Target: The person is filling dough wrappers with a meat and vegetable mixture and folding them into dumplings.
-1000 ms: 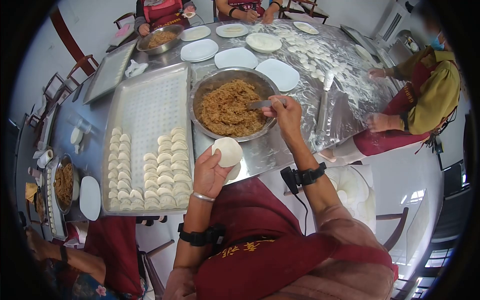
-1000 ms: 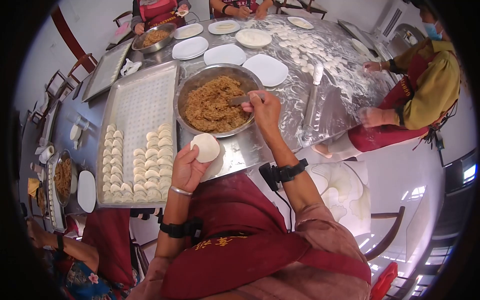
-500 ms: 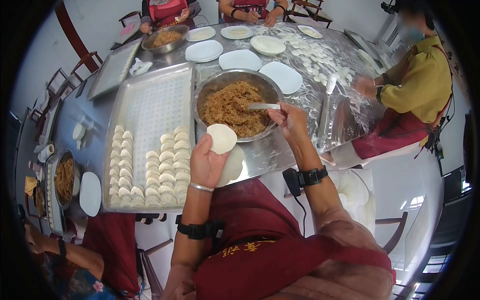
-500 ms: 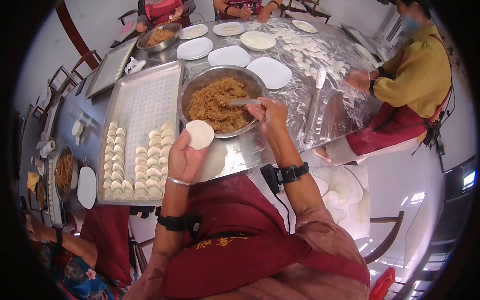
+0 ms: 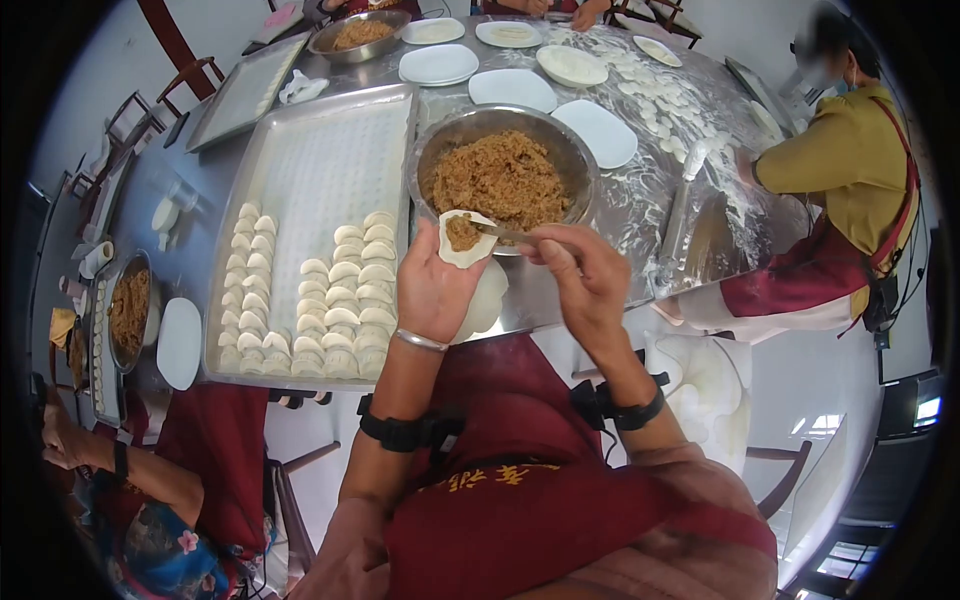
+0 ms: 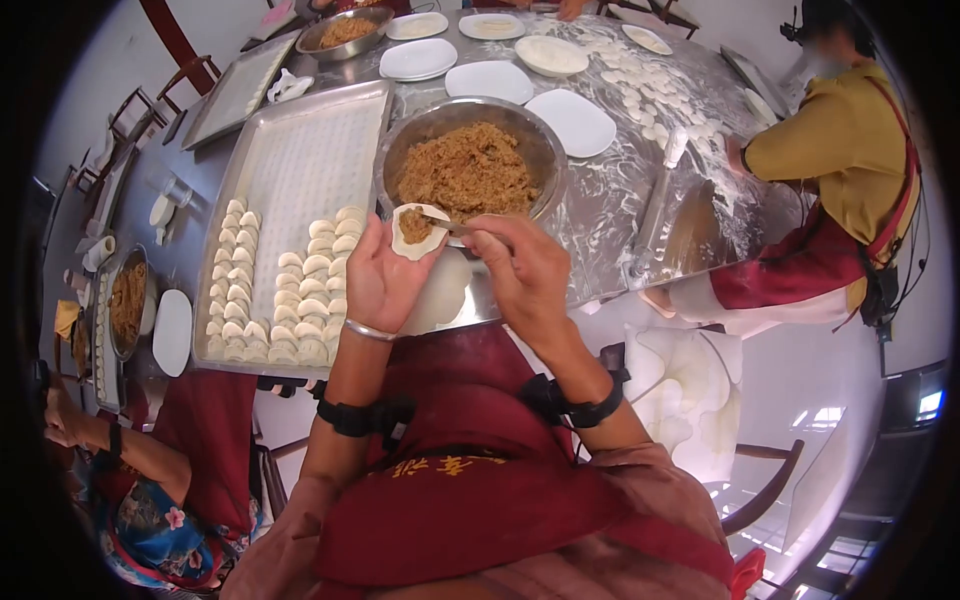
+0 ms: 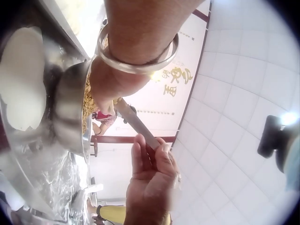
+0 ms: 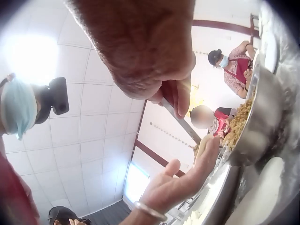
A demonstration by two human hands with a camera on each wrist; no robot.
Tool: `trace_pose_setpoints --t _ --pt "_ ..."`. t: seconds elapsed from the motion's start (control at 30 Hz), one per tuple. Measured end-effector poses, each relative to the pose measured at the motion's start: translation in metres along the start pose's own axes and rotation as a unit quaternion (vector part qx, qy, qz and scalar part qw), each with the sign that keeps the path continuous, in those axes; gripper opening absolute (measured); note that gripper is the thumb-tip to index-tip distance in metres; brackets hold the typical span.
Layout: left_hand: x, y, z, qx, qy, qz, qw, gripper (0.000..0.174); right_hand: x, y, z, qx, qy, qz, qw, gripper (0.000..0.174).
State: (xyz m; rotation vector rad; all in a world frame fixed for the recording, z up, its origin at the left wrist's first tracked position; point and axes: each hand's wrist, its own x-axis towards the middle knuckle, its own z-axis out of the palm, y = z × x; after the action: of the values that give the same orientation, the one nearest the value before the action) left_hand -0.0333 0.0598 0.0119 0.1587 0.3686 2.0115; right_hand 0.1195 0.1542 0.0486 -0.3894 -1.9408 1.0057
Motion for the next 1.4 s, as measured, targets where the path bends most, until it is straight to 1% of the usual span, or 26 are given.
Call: trace_pose_setpoints --t 0.03,0.13,0.17,0.27,0.37,0.43,0.57,0.63,0.77,0.87,0.97,1.03,1.07,1.17,1.27,1.3,1.4 --pt "-0.004 0.002 -0.004 -0.006 -0.004 -0.016 1.000 0.049 0.001 -0.008 -0.006 0.012 -0.005 0.017 1.000 0.016" --pt "-0.022 0.006 -0.001 -0.022 0.012 -0.041 0.999 0.053 0.001 -0.015 -0.025 0.183 0.043 0.113 0.976 0.018" --pt "-0.025 0.006 0.001 -0.027 0.006 -0.047 0.999 0.054 0.000 -0.011 -0.030 0.207 0.033 0.116 0.971 0.021" --pt "-0.033 0.006 0.006 -0.029 -0.002 -0.059 0.998 0.056 -0.005 -0.001 -0.034 0.280 0.009 0.125 0.952 0.023" --pt "-0.038 0.006 0.011 -0.010 0.002 -0.062 0.998 0.055 -0.012 0.010 -0.035 0.264 -0.017 0.123 0.957 0.025" --pt "-0.040 0.007 0.014 -0.005 -0.003 -0.068 0.998 0.054 -0.014 0.013 -0.035 0.258 -0.023 0.118 0.959 0.024" --pt "-0.042 0.007 0.016 0.034 0.016 -0.073 0.997 0.052 -0.019 0.018 -0.035 0.245 -0.025 0.104 0.963 0.023" --pt "-0.041 0.005 0.014 0.053 0.035 -0.077 0.995 0.050 -0.020 0.019 -0.036 0.219 -0.035 0.089 0.971 0.022" --pt "-0.034 0.003 0.009 0.057 0.042 -0.084 0.994 0.048 -0.023 0.019 -0.034 0.187 -0.033 0.051 0.980 0.021" --pt "-0.024 0.001 0.013 0.044 0.041 -0.076 0.995 0.046 -0.023 0.020 -0.029 0.212 0.010 0.049 0.976 0.018" --pt "-0.006 -0.001 0.012 0.029 0.038 -0.057 0.997 0.044 -0.012 0.029 -0.025 0.215 0.096 0.036 0.971 0.018" --pt "0.002 -0.001 0.010 0.020 0.040 -0.047 0.998 0.042 0.011 0.053 -0.033 0.087 0.106 0.090 0.986 0.020" --pt "0.002 -0.002 0.011 0.017 0.040 -0.050 0.998 0.042 0.017 0.061 -0.039 0.022 0.112 0.120 0.986 0.021" --pt "0.004 0.000 0.014 0.014 0.038 -0.048 0.998 0.044 0.026 0.055 -0.047 0.174 0.198 0.142 0.954 0.023" --pt "-0.004 -0.001 0.013 0.024 0.043 -0.049 0.998 0.047 0.021 0.033 -0.054 0.285 0.130 0.196 0.929 0.023" --pt "-0.006 -0.002 0.013 0.028 0.041 -0.053 0.997 0.048 0.020 0.023 -0.051 0.296 0.106 0.220 0.923 0.024" --pt "-0.013 -0.005 0.014 0.043 0.035 -0.068 0.996 0.049 0.012 0.022 -0.047 0.295 0.005 0.258 0.920 0.024"
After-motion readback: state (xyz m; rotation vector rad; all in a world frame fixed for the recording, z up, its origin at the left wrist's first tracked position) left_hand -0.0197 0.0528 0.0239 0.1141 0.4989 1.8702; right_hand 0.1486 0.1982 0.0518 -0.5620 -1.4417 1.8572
